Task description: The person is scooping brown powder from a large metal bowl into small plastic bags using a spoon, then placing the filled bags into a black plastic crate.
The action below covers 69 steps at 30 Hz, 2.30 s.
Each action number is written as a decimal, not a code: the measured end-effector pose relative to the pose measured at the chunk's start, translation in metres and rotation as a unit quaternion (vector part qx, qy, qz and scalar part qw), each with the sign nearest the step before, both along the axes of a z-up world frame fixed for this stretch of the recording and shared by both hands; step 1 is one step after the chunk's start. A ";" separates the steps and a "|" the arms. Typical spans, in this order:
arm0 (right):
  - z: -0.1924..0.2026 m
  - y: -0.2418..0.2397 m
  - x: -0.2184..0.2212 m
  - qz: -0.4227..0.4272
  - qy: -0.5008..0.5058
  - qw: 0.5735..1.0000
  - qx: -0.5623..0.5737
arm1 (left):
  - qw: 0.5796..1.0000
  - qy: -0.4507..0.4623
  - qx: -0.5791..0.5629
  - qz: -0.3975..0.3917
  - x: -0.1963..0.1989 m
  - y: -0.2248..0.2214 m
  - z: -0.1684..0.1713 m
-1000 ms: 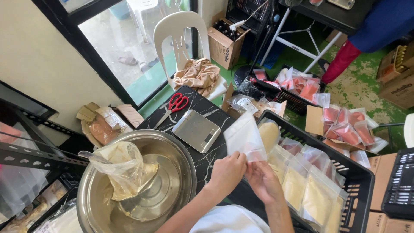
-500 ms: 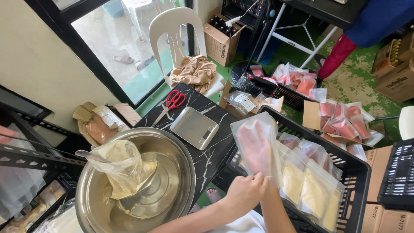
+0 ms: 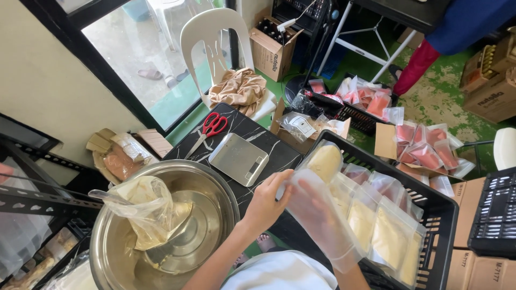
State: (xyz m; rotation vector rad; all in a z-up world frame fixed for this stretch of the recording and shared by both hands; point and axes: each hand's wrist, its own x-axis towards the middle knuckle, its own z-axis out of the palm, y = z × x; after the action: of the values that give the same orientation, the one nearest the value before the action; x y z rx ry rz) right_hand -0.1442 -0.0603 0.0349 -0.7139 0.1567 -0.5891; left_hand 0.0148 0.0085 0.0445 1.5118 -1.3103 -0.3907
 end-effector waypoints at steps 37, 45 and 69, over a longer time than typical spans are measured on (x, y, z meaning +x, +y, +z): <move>-0.014 0.003 0.003 0.101 -0.005 0.995 0.001 | 0.949 0.136 0.169 -0.231 0.076 0.005 -0.003; 0.111 0.045 0.029 0.032 0.211 0.959 -0.185 | 0.936 0.136 0.144 -0.292 0.047 -0.004 -0.004; 0.001 -0.013 0.110 0.192 0.137 0.660 -0.713 | 0.844 0.018 0.056 0.533 0.042 0.232 -0.031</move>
State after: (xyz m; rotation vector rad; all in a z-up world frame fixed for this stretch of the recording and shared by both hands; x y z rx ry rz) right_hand -0.0338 -0.0737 0.0360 -2.3314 -0.2460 -0.0597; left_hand 0.0567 0.2404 0.0134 2.0549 -0.2587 0.2411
